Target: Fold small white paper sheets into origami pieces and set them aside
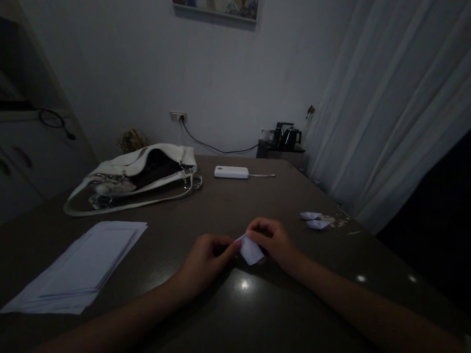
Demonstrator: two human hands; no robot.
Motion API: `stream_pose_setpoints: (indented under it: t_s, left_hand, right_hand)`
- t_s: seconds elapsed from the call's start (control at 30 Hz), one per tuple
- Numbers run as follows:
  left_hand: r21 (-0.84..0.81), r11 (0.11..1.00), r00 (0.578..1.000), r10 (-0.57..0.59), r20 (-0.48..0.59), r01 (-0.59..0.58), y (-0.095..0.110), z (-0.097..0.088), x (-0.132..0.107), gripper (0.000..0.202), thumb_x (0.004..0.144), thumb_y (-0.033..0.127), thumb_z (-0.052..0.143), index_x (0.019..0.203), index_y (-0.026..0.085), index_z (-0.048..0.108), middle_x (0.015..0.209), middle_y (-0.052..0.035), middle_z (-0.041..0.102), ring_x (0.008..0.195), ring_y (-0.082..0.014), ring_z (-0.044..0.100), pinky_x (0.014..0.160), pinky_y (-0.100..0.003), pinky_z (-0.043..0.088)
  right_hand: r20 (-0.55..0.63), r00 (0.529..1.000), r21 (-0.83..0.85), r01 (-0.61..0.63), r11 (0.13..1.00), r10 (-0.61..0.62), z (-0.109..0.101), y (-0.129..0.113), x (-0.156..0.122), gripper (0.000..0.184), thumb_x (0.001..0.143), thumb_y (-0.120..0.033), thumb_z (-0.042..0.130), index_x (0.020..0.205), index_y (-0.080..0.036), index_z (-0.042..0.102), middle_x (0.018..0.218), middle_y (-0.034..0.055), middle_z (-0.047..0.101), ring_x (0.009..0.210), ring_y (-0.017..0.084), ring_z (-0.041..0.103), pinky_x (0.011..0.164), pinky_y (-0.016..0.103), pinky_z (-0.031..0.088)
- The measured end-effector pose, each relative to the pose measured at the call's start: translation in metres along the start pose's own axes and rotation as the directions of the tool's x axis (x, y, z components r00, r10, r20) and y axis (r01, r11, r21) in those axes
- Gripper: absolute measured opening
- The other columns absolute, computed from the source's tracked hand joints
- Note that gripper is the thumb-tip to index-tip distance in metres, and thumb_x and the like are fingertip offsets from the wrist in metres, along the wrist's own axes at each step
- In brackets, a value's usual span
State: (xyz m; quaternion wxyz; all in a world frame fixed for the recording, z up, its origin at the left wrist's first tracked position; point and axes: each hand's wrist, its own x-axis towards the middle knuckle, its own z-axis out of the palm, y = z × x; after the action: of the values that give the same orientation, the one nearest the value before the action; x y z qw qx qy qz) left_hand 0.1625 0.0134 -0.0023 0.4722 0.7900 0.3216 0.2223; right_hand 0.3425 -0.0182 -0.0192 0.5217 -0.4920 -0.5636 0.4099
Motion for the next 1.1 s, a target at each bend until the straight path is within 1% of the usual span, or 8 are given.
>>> stream_pose_setpoints:
  t_s: [0.2, 0.3, 0.37, 0.5, 0.67, 0.9, 1.0, 1.1]
  left_hand:
    - [0.028, 1.000, 0.999, -0.012, -0.042, 0.013, -0.0015, 0.0010, 0.0004, 0.039, 0.083, 0.042, 0.046, 0.071, 0.011, 0.066, 0.063, -0.0035, 0.063, 0.058, -0.0122, 0.053, 0.051, -0.019, 0.036]
    - [0.001, 1.000, 0.999, -0.026, -0.025, 0.026, 0.0001, 0.0011, 0.0000, 0.039, 0.083, 0.041, 0.045, 0.071, 0.010, 0.066, 0.063, -0.0036, 0.062, 0.058, -0.0118, 0.052, 0.051, -0.020, 0.035]
    - [-0.007, 1.000, 1.000, -0.024, 0.007, 0.024, 0.0011, 0.0012, -0.0003, 0.041, 0.084, 0.042, 0.043, 0.072, 0.011, 0.067, 0.062, -0.0035, 0.061, 0.057, -0.0114, 0.051, 0.051, -0.020, 0.035]
    - [0.022, 1.000, 0.998, -0.012, 0.067, 0.011, 0.0000, 0.0016, -0.0007, 0.044, 0.085, 0.043, 0.041, 0.070, 0.012, 0.068, 0.061, -0.0027, 0.062, 0.054, -0.0103, 0.049, 0.050, -0.020, 0.033]
    - [0.051, 0.999, 0.998, 0.002, 0.055, -0.005, -0.0031, 0.0023, 0.0000, 0.044, 0.086, 0.043, 0.041, 0.065, 0.012, 0.065, 0.059, -0.0020, 0.061, 0.053, -0.0100, 0.049, 0.051, -0.020, 0.033]
    - [0.015, 0.999, 0.997, -0.037, 0.073, 0.036, -0.0021, 0.0021, 0.0005, 0.045, 0.084, 0.045, 0.043, 0.064, 0.011, 0.065, 0.053, 0.0001, 0.055, 0.048, -0.0084, 0.043, 0.047, -0.019, 0.029]
    - [0.037, 0.999, 0.995, -0.030, 0.090, 0.027, -0.0005, 0.0022, 0.0002, 0.044, 0.083, 0.044, 0.044, 0.064, 0.011, 0.065, 0.053, 0.0000, 0.056, 0.048, -0.0083, 0.044, 0.048, -0.019, 0.030]
    - [0.066, 0.997, 0.997, -0.038, 0.072, 0.033, 0.0013, 0.0025, 0.0001, 0.043, 0.083, 0.043, 0.045, 0.061, 0.011, 0.064, 0.052, -0.0002, 0.057, 0.047, -0.0085, 0.045, 0.048, -0.019, 0.031]
  right_hand:
    - [0.032, 0.999, -0.004, 0.003, 1.000, -0.003, 0.0006, 0.0013, -0.0008, 0.017, 0.073, -0.032, 0.063, 0.073, -0.016, 0.057, 0.063, -0.0021, 0.055, 0.054, 0.008, 0.049, 0.050, 0.020, 0.036]
    - [0.052, 0.999, -0.011, 0.008, 1.000, -0.008, -0.0001, 0.0026, -0.0004, 0.018, 0.074, -0.033, 0.063, 0.074, -0.016, 0.058, 0.065, -0.0015, 0.056, 0.055, 0.009, 0.050, 0.051, 0.020, 0.037]
    - [0.051, 0.999, -0.007, 0.005, 1.000, -0.005, -0.0002, 0.0026, -0.0002, 0.018, 0.074, -0.033, 0.063, 0.075, -0.016, 0.058, 0.065, -0.0014, 0.056, 0.055, 0.009, 0.050, 0.051, 0.021, 0.037]
    - [0.038, 0.999, 0.002, -0.001, 1.000, 0.001, 0.0006, -0.0001, -0.0008, 0.019, 0.074, -0.034, 0.063, 0.074, -0.016, 0.058, 0.066, -0.0012, 0.056, 0.056, 0.009, 0.050, 0.052, 0.021, 0.038]
    - [0.049, 0.999, -0.001, -0.010, 1.000, 0.010, 0.0016, -0.0020, -0.0023, 0.020, 0.075, -0.035, 0.062, 0.076, -0.016, 0.058, 0.066, -0.0009, 0.057, 0.056, 0.009, 0.051, 0.051, 0.021, 0.038]
    - [0.066, 0.997, -0.042, 0.035, 0.998, -0.033, 0.0017, 0.0003, -0.0020, 0.019, 0.077, -0.034, 0.061, 0.077, -0.016, 0.057, 0.066, -0.0016, 0.056, 0.056, 0.008, 0.050, 0.051, 0.020, 0.037]
    - [0.062, 0.997, -0.043, 0.040, 0.998, -0.038, 0.0017, -0.0007, -0.0021, 0.020, 0.077, -0.035, 0.060, 0.077, -0.015, 0.056, 0.065, -0.0017, 0.055, 0.055, 0.008, 0.049, 0.051, 0.019, 0.036]
    - [0.060, 0.997, -0.059, 0.050, 0.997, -0.046, 0.0017, -0.0026, -0.0027, 0.020, 0.077, -0.035, 0.060, 0.077, -0.015, 0.056, 0.066, -0.0013, 0.055, 0.056, 0.008, 0.049, 0.052, 0.020, 0.036]
